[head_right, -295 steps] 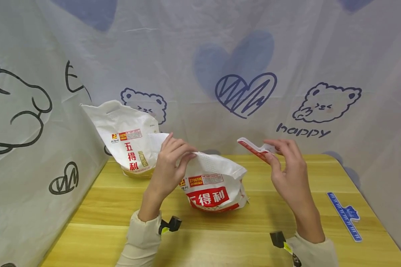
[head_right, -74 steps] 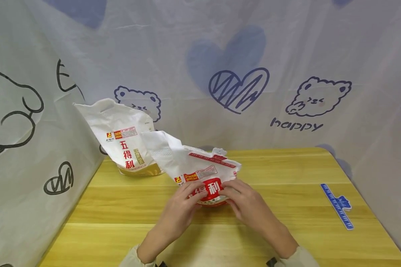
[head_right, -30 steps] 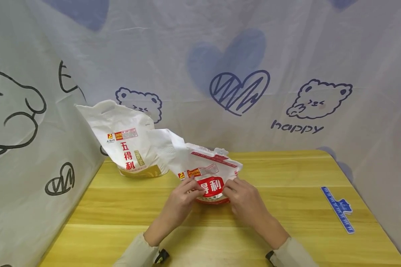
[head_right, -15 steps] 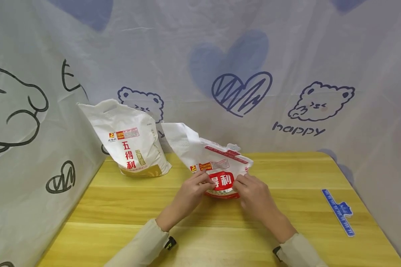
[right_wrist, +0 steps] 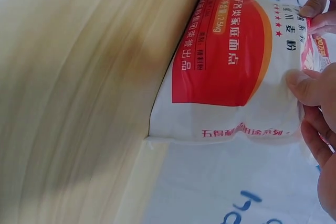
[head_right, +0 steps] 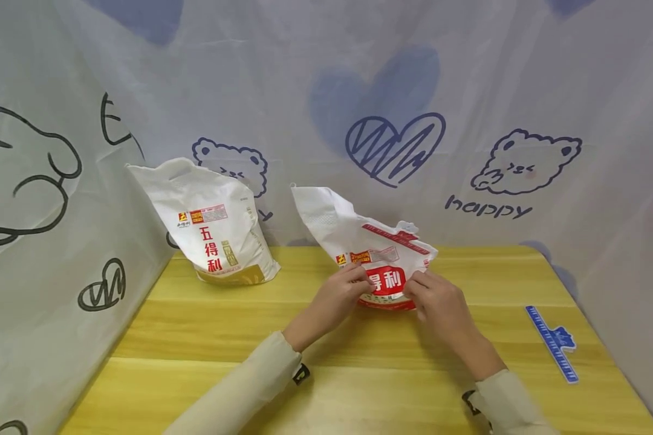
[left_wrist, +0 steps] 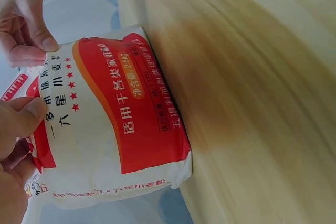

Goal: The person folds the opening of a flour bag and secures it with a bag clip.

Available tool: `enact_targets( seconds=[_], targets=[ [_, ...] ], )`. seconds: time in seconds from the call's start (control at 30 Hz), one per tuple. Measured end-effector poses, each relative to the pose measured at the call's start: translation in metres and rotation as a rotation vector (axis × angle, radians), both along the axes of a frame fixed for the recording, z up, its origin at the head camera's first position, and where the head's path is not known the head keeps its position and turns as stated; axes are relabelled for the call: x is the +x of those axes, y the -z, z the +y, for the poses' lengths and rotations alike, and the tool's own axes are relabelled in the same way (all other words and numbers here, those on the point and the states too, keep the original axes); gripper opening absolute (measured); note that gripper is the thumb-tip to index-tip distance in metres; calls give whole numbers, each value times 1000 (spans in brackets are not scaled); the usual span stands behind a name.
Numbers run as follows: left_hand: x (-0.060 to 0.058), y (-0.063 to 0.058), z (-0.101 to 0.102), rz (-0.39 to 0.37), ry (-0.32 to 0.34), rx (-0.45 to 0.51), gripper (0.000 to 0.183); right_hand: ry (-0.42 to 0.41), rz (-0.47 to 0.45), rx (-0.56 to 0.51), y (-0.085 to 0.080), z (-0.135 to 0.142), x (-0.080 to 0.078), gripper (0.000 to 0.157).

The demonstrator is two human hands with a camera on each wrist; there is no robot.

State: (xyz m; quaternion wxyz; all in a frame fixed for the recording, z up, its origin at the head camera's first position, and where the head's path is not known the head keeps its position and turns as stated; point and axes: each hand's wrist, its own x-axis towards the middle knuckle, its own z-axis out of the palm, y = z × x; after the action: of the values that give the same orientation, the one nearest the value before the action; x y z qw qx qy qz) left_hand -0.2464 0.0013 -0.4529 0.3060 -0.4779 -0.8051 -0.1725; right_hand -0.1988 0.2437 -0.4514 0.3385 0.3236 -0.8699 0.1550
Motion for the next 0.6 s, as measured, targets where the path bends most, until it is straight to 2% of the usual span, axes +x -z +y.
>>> enact_targets(
  seconds=[0.1, 0.33, 0.6],
  targets=[
    [-6, -1, 10, -2, 9, -31, 19, 36, -10, -4, 1, 10, -1, 29],
    [-19, -4, 34, -58, 61, -82, 21, 101, -41, 8, 0, 32, -3, 29],
    [-28, -3, 60, -93, 75, -134, 17, 124, -7, -1, 1, 55, -7, 32]
  ],
)
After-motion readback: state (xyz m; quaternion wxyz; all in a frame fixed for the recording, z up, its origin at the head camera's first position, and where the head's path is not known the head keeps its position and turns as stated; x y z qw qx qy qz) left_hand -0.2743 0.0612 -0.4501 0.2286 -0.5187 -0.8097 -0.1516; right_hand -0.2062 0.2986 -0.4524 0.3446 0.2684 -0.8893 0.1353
